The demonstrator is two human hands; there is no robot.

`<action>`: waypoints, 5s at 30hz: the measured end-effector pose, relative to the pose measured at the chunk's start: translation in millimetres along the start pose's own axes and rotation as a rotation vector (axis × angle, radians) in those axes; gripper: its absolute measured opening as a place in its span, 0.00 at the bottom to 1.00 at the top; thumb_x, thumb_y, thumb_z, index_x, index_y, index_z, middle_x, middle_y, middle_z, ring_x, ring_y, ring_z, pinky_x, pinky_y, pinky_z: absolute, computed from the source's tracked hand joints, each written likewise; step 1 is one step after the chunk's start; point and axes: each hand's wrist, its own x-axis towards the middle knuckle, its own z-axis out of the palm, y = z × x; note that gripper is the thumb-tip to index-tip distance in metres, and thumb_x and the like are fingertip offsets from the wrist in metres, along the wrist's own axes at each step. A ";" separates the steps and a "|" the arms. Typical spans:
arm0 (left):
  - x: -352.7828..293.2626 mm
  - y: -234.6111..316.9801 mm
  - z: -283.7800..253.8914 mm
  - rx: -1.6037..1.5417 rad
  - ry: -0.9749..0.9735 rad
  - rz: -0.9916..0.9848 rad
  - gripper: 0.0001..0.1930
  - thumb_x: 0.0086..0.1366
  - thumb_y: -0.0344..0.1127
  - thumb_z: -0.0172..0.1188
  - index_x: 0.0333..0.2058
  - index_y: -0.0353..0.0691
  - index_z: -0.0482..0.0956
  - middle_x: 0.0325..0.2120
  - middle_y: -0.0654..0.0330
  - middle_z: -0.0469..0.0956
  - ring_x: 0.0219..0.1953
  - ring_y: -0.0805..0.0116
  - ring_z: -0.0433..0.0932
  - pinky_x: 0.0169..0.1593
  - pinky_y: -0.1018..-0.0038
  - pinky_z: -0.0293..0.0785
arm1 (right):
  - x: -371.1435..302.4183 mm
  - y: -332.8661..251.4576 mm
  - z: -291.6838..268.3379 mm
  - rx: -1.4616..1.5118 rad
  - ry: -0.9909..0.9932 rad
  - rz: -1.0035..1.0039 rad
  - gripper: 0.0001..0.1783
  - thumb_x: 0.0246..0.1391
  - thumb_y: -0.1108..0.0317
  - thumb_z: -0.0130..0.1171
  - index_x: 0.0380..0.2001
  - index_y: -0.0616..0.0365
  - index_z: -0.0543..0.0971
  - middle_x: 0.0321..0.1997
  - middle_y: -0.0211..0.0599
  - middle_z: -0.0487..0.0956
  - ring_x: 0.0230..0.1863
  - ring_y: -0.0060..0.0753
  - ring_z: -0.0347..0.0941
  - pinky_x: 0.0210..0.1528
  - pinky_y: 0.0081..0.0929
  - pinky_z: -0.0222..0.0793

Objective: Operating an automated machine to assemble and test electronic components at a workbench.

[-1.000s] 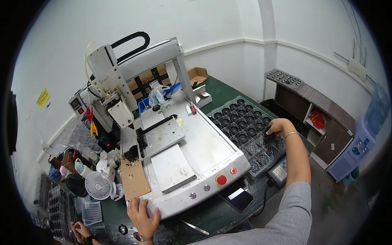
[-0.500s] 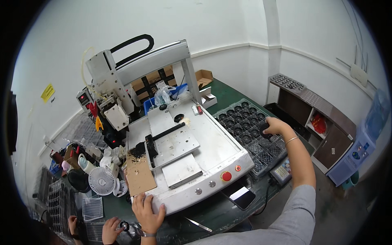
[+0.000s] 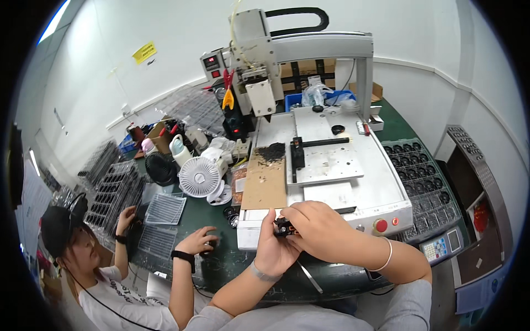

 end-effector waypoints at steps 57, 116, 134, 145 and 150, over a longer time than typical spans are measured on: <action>-50.6 -4.7 -43.8 0.022 0.330 -0.040 0.19 0.76 0.50 0.39 0.57 0.48 0.68 0.47 0.69 0.74 0.43 0.78 0.75 0.46 0.77 0.74 | -11.5 -7.9 95.5 -0.148 0.206 -0.089 0.32 0.37 0.65 0.69 0.49 0.63 0.73 0.52 0.56 0.71 0.54 0.58 0.70 0.55 0.49 0.69; -57.6 23.1 1.7 0.610 0.069 0.076 0.25 0.60 0.35 0.67 0.53 0.34 0.70 0.47 0.59 0.76 0.48 0.69 0.74 0.53 0.72 0.71 | -5.4 -10.1 50.0 0.410 0.006 -0.253 0.29 0.43 0.75 0.68 0.52 0.61 0.75 0.53 0.51 0.76 0.54 0.55 0.72 0.57 0.41 0.68; -48.0 28.2 -12.5 1.255 -0.039 0.174 0.41 0.45 0.38 0.78 0.56 0.31 0.67 0.49 0.53 0.73 0.56 0.60 0.69 0.62 0.65 0.64 | -5.6 -12.8 44.6 0.406 -0.104 -0.272 0.27 0.45 0.77 0.57 0.54 0.58 0.76 0.58 0.48 0.73 0.63 0.56 0.65 0.66 0.45 0.58; -47.3 27.1 -8.3 1.188 -0.026 0.121 0.40 0.45 0.38 0.78 0.56 0.33 0.68 0.48 0.53 0.74 0.55 0.61 0.69 0.62 0.65 0.64 | -4.9 -15.2 43.5 0.375 -0.057 -0.284 0.27 0.43 0.77 0.59 0.52 0.60 0.77 0.55 0.50 0.74 0.58 0.55 0.69 0.63 0.45 0.62; 2.3 8.8 -79.6 1.237 -0.864 1.310 0.39 0.51 0.41 0.75 0.59 0.35 0.65 0.49 0.55 0.75 0.55 0.60 0.70 0.66 0.61 0.58 | -5.8 -16.0 47.8 0.370 -0.043 -0.295 0.27 0.42 0.77 0.60 0.51 0.61 0.77 0.55 0.51 0.74 0.58 0.55 0.69 0.63 0.45 0.62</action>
